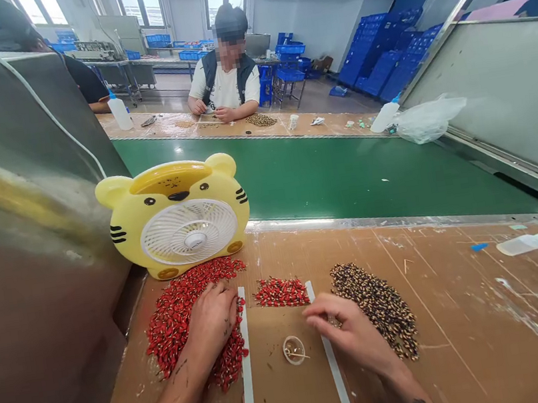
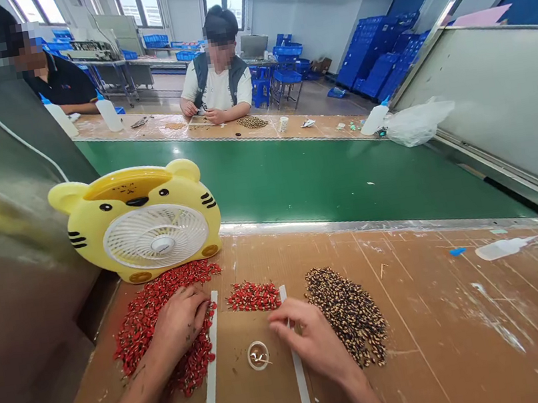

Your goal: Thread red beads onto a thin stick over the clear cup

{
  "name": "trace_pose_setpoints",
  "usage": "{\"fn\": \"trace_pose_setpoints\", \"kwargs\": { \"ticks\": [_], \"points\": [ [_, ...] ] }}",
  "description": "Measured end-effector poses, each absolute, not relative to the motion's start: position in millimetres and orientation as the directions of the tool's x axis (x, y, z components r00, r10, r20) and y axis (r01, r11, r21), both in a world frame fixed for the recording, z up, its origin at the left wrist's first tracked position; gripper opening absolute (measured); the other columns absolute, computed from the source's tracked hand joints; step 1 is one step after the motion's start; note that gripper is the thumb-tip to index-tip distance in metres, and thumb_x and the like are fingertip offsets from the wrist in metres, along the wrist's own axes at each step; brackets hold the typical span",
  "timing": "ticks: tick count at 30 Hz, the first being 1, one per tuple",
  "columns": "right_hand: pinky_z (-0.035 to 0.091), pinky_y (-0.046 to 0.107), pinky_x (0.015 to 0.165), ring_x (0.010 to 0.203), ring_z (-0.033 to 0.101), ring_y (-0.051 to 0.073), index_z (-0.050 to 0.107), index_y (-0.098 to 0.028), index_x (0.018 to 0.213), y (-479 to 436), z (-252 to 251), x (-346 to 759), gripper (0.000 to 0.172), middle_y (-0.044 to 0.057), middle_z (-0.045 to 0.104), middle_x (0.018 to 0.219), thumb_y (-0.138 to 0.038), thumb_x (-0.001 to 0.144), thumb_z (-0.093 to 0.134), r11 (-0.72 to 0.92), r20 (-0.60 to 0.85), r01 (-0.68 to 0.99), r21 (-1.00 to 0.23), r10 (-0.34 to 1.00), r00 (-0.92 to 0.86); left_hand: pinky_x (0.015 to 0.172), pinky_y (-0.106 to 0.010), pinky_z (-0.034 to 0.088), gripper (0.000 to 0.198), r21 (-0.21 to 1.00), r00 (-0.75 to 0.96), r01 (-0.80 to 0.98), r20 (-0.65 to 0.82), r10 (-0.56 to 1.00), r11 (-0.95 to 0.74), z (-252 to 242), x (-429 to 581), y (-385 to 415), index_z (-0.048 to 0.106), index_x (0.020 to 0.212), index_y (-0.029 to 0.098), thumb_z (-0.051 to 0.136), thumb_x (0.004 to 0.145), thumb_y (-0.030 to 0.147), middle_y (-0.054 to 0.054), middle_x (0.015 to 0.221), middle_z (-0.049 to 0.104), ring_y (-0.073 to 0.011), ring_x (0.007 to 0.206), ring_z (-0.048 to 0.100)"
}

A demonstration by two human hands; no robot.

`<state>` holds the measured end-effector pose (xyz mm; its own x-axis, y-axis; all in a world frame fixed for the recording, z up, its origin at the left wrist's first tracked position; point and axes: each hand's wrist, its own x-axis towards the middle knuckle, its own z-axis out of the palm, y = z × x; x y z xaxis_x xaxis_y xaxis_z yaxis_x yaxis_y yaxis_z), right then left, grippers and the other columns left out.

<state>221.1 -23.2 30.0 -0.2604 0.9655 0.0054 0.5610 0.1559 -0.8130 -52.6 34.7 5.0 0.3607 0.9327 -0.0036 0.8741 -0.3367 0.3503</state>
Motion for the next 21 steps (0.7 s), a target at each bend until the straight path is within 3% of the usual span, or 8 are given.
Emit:
{"fn": "trace_pose_setpoints", "kwargs": {
  "ticks": [2, 5, 9, 15, 21],
  "points": [
    [0.046, 0.027, 0.072, 0.078, 0.063, 0.018, 0.072, -0.021, 0.095, -35, 30, 218, 0.014, 0.003, 0.069, 0.084, -0.033, 0.09, 0.066, 0.197, -0.069, 0.576, -0.793, 0.911, -0.407, 0.088, -0.034, 0.044, 0.027, 0.334, 0.35, 0.882, 0.009, 0.937, -0.333, 5, -52, 34, 0.072, 0.086, 0.02, 0.047, 0.094, 0.017, -0.008, 0.093, 0.068, -0.0227, 0.092, 0.059],
    [0.045, 0.026, 0.071, 0.077, 0.062, 0.017, 0.072, -0.021, 0.096, -48, 21, 215, 0.013, 0.002, 0.068, 0.083, -0.031, 0.091, 0.065, 0.237, -0.068, 0.602, -0.762, 0.896, -0.439, 0.09, -0.036, 0.044, 0.027, 0.313, 0.352, 0.885, 0.036, 0.935, -0.345, 5, -50, 33, 0.072, 0.088, 0.019, 0.046, 0.094, 0.017, -0.009, 0.094, 0.068, -0.0236, 0.094, 0.058],
    [0.045, 0.025, 0.067, 0.074, 0.062, 0.016, 0.071, -0.02, 0.085, -52, 11, 213, 0.022, 0.003, 0.068, 0.079, -0.032, 0.097, 0.057, 0.317, 0.043, 0.585, -0.746, 0.901, -0.432, 0.09, -0.037, 0.044, 0.022, 0.318, 0.445, 0.841, 0.051, 0.894, -0.437, 8, -45, 31, 0.072, 0.098, 0.02, 0.051, 0.092, 0.019, -0.01, 0.101, 0.067, -0.0259, 0.101, 0.055],
    [0.041, 0.025, 0.059, 0.063, 0.057, 0.015, 0.069, -0.02, 0.078, -45, 7, 204, 0.028, 0.002, 0.062, 0.069, -0.036, 0.097, 0.057, 0.494, 0.218, 0.593, -0.636, 0.852, -0.476, 0.08, -0.038, 0.046, 0.028, 0.309, 0.486, 0.828, 0.019, 0.874, -0.468, 7, -43, 31, 0.074, 0.084, 0.021, 0.047, 0.094, 0.017, -0.009, 0.082, 0.069, -0.0259, 0.087, 0.058],
    [0.04, 0.026, 0.059, 0.065, 0.055, 0.016, 0.068, -0.019, 0.075, -38, 4, 196, 0.029, 0.003, 0.061, 0.067, -0.032, 0.098, 0.055, 0.547, 0.288, 0.601, -0.582, 0.83, -0.477, 0.083, -0.035, 0.049, 0.026, 0.514, 0.417, 0.724, 0.205, 0.885, -0.46, 4, -48, 32, 0.075, 0.097, 0.021, 0.05, 0.094, 0.019, -0.008, 0.087, 0.075, -0.0229, 0.087, 0.064]
  ]
}}
